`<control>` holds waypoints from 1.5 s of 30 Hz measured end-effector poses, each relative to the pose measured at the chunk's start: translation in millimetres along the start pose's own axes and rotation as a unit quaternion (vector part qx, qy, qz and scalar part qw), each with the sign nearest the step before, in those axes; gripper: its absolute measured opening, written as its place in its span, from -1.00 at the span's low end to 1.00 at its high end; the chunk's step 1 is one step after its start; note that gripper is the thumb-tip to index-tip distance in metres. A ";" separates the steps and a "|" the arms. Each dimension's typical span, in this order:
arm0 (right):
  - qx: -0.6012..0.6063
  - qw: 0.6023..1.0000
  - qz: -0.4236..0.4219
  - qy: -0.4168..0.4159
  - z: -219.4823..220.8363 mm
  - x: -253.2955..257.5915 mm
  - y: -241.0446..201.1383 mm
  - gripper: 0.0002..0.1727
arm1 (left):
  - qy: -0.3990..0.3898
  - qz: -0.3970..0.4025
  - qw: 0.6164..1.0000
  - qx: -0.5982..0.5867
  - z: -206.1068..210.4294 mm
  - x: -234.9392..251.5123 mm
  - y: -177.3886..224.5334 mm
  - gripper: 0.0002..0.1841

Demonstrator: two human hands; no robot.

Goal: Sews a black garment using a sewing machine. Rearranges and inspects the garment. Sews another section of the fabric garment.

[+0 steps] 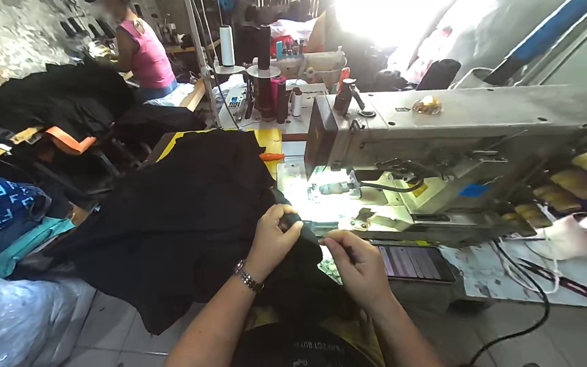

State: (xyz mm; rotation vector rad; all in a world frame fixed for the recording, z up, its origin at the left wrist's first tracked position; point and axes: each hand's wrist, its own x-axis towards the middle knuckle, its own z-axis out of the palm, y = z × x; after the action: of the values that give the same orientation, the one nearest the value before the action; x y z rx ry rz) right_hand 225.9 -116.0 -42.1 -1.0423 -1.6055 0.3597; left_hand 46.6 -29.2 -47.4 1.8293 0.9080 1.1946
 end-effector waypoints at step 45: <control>0.104 0.966 -0.019 -0.237 32.7 -9.5 -20.2 -0.67 | -0.041 0.068 0.996 -0.047 4.3 -21.6 -22.9 -0.68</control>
State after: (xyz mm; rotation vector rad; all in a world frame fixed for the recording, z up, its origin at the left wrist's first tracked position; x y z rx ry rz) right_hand 187.4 -125.2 -44.4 -0.7974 -1.9556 0.7802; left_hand 40.5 -38.1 -77.2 1.8735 0.6799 1.2134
